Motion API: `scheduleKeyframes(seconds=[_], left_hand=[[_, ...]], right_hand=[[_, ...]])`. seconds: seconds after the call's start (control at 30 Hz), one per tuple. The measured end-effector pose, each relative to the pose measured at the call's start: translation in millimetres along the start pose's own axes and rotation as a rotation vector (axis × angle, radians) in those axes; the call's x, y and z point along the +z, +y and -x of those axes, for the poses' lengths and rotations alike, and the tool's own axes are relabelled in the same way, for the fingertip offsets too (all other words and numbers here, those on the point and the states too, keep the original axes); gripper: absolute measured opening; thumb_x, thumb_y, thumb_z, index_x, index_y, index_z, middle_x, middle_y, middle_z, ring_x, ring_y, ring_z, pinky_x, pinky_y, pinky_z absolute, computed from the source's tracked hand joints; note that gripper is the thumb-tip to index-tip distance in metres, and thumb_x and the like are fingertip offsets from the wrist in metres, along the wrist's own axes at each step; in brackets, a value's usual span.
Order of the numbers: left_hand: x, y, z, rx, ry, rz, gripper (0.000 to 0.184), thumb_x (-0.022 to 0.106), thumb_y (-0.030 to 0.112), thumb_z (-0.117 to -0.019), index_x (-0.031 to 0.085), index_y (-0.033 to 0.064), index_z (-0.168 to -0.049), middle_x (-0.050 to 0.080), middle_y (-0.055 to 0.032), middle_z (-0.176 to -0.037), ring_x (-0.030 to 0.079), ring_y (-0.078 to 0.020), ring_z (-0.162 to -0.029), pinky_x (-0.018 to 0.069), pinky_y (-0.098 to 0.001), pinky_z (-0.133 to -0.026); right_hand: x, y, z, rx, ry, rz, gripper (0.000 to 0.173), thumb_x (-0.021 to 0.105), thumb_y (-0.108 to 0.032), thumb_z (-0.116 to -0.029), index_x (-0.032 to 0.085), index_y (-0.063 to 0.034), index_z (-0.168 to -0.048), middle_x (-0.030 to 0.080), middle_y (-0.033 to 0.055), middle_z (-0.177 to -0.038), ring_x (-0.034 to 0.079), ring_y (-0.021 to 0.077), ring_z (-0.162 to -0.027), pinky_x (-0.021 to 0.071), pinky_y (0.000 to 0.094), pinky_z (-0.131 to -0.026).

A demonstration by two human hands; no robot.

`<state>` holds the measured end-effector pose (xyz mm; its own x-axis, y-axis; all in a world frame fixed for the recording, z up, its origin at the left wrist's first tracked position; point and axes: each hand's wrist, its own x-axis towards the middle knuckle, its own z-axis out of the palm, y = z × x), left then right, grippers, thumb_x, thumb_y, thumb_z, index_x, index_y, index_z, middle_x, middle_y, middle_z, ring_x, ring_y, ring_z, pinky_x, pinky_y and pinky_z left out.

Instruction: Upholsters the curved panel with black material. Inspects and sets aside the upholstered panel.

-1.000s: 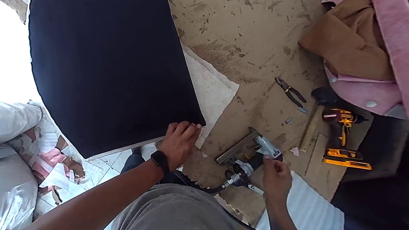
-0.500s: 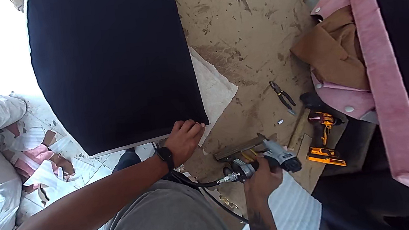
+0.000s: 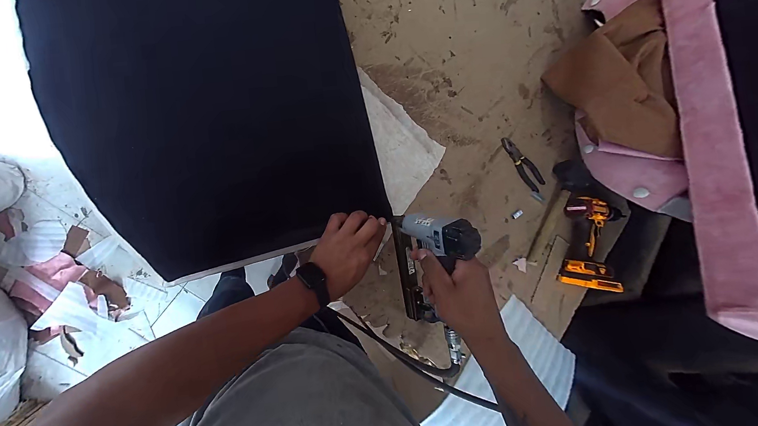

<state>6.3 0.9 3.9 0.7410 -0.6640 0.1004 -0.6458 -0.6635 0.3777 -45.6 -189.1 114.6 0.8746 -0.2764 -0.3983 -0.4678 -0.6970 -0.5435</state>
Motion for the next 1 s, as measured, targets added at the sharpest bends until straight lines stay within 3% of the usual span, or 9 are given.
scheduleKeyframes(seconds=[0.17, 0.37, 0.5, 0.63, 0.7, 0.77, 0.87, 0.93, 1.0], left_hand=[[3.3, 1.8, -0.7, 0.003, 0.012, 0.023, 0.045, 0.049, 0.017, -0.1039, 0.054, 0.018, -0.149, 0.058, -0.0008, -0.14, 0.049, -0.0241, -0.132, 0.0439, -0.0457, -0.102], [-2.2, 3.5, 3.7, -0.003, 0.046, 0.055, 0.046, 0.056, 0.015, -0.1002, 0.058, 0.0177, -0.146, 0.057, -0.0018, -0.142, 0.049, -0.0259, -0.132, 0.0431, -0.0484, -0.103], [5.4, 8.0, 10.4, -0.025, 0.01, 0.028, 0.05, 0.051, 0.019, -0.1025, 0.049, 0.0165, -0.152, 0.05, -0.0016, -0.151, 0.045, -0.025, -0.138, 0.0402, -0.0465, -0.11], [1.9, 12.9, 21.1, -0.025, -0.005, 0.042, 0.06, 0.061, 0.023, -0.0959, 0.049, 0.0116, -0.153, 0.041, -0.0053, -0.161, 0.037, -0.0285, -0.147, 0.0322, -0.0497, -0.119], [1.2, 14.9, 28.5, -0.016, -0.047, 0.027, 0.058, 0.057, 0.025, -0.0983, 0.048, 0.0075, -0.153, 0.03, -0.0089, -0.168, 0.025, -0.0292, -0.155, 0.0221, -0.0506, -0.126], [-0.4, 14.6, 37.8, -0.009, -0.056, 0.075, 0.054, 0.056, 0.028, -0.0982, 0.054, 0.0077, -0.148, 0.023, -0.0096, -0.17, 0.016, -0.0294, -0.158, 0.0141, -0.0522, -0.129], [-29.8, 5.9, 48.3, -0.034, 0.011, 0.153, 0.04, 0.055, 0.033, -0.0988, 0.068, 0.0169, -0.134, 0.027, -0.0069, -0.169, 0.014, -0.029, -0.158, 0.0133, -0.0557, -0.129], [-42.3, -7.2, 59.1, -0.064, -0.022, 0.117, 0.033, 0.059, 0.036, -0.097, 0.075, 0.0201, -0.12, 0.015, -0.007, -0.173, 0.003, -0.0301, -0.16, 0.0075, -0.06, -0.129], [-33.6, -18.4, 77.6, -0.073, -0.126, 0.024, 0.03, 0.061, 0.037, -0.0959, 0.078, 0.016, -0.109, 0.006, -0.0104, -0.174, -0.002, -0.032, -0.16, 0.0062, -0.0597, -0.129]], right_hand=[[-5.8, -6.1, -1.5, 0.036, -0.052, 0.088, 0.033, 0.052, -0.051, -0.1025, 0.068, -0.022, -0.106, 0.063, -0.0019, -0.059, 0.062, 0.0161, -0.047, 0.0567, 0.0376, -0.046], [-8.7, -19.8, -4.2, 0.045, -0.11, 0.266, 0.031, 0.05, -0.05, -0.1032, 0.067, -0.0236, -0.102, 0.062, -0.0039, -0.06, 0.061, 0.0137, -0.049, 0.0564, 0.0386, -0.047], [-9.3, -24.9, -7.2, 0.088, -0.126, 0.265, 0.03, 0.05, -0.049, -0.1039, 0.067, -0.0236, -0.103, 0.063, -0.0014, -0.06, 0.062, 0.0157, -0.048, 0.0573, 0.0404, -0.047], [-8.0, -31.3, -5.8, 0.113, -0.108, 0.268, 0.028, 0.052, -0.047, -0.1043, 0.063, -0.0207, -0.108, 0.063, 0.0006, -0.062, 0.062, 0.0176, -0.047, 0.0577, 0.0414, -0.047], [-8.3, -33.4, -4.6, 0.125, -0.117, 0.25, 0.029, 0.051, -0.047, -0.1048, 0.061, -0.0202, -0.112, 0.064, 0.0011, -0.062, 0.063, 0.018, -0.048, 0.0579, 0.0411, -0.047], [-7.8, -34.5, -3.9, 0.149, -0.129, 0.178, 0.031, 0.053, -0.046, -0.1055, 0.061, -0.0171, -0.114, 0.065, 0.0039, -0.062, 0.064, 0.0198, -0.048, 0.059, 0.0405, -0.048], [-8.1, -34.3, -2.7, 0.161, -0.109, 0.108, 0.031, 0.054, -0.043, -0.1059, 0.062, -0.0138, -0.113, 0.066, 0.0064, -0.063, 0.064, 0.0216, -0.048, 0.0587, 0.0404, -0.047], [-8.6, -34.1, -1.1, 0.158, -0.107, 0.112, 0.031, 0.053, -0.043, -0.1065, 0.062, -0.0133, -0.112, 0.066, 0.0062, -0.063, 0.064, 0.0213, -0.048, 0.0583, 0.0402, -0.047], [-7.3, -33.8, 0.8, 0.155, -0.107, 0.104, 0.032, 0.052, -0.042, -0.107, 0.064, -0.0124, -0.111, 0.066, 0.0072, -0.064, 0.064, 0.022, -0.047, 0.0578, 0.0403, -0.046]])
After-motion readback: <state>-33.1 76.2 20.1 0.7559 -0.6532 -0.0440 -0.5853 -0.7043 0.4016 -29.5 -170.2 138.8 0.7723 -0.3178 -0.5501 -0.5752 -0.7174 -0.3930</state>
